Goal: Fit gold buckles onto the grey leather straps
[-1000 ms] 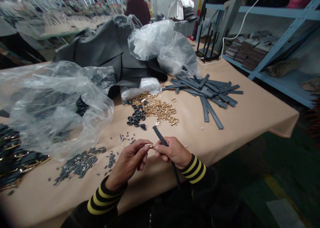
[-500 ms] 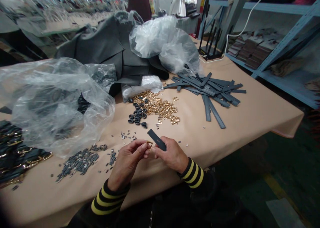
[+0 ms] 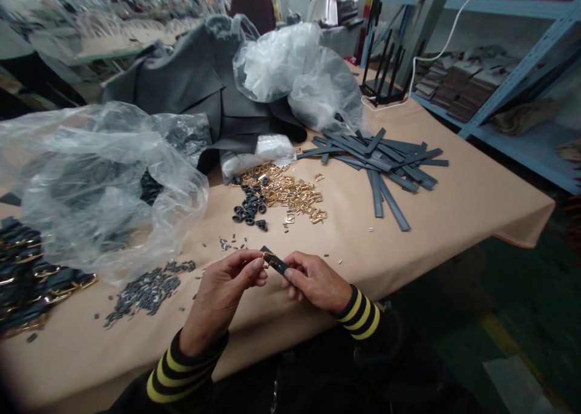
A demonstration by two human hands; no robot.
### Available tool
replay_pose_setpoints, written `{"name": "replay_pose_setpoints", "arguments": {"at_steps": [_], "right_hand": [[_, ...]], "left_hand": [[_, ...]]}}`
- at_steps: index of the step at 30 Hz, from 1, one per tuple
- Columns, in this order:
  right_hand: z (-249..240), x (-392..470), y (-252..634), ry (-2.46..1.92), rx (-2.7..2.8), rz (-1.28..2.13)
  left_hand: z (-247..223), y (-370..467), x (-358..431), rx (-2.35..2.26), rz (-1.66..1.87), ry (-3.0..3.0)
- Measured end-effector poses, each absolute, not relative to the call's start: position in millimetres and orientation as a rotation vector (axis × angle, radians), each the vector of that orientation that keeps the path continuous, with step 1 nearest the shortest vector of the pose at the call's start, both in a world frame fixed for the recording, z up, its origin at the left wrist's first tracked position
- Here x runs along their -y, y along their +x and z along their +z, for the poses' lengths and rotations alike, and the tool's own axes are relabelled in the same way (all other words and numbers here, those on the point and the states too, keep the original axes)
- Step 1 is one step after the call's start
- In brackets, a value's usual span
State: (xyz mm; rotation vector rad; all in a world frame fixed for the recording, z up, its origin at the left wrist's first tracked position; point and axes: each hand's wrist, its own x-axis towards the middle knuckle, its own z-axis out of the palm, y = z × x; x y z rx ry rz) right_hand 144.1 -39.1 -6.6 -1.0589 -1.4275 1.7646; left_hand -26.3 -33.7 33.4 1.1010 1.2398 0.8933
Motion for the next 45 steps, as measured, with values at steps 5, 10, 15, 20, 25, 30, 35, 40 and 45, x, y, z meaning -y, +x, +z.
{"name": "replay_pose_setpoints", "arguments": {"at_steps": [5,10,15,20,25,30,35,40,45], "right_hand": [[-10,42,154,-0.911,1.367,1.917],[-8,40,161,-0.810,1.399,1.947],[-5,39,157,-0.834,1.454,1.894],[4,44,146,-0.982,1.453,1.691],[7,48,136,-1.082,1.342,1.581],[6,47,136,-1.216,1.535,1.270],[8,46,137,-1.252,1.679,1.127],[10,48,134,-1.292,1.828,0.927],[13,49,134,-1.383,1.896,0.895]], "left_hand": [[22,-35,30,-1.173,0.992,0.945],[27,-35,30,-1.008,0.886,0.690],[20,-25,37,-0.865,0.762,0.517],[9,-11,45,-0.853,0.793,0.561],[6,-4,44,-0.929,0.863,0.740],[9,-10,46,-1.112,0.937,0.972],[14,-17,51,-1.109,0.875,1.073],[5,-14,52,-1.169,0.941,1.026],[-1,-9,54,-1.172,1.002,0.913]]}}
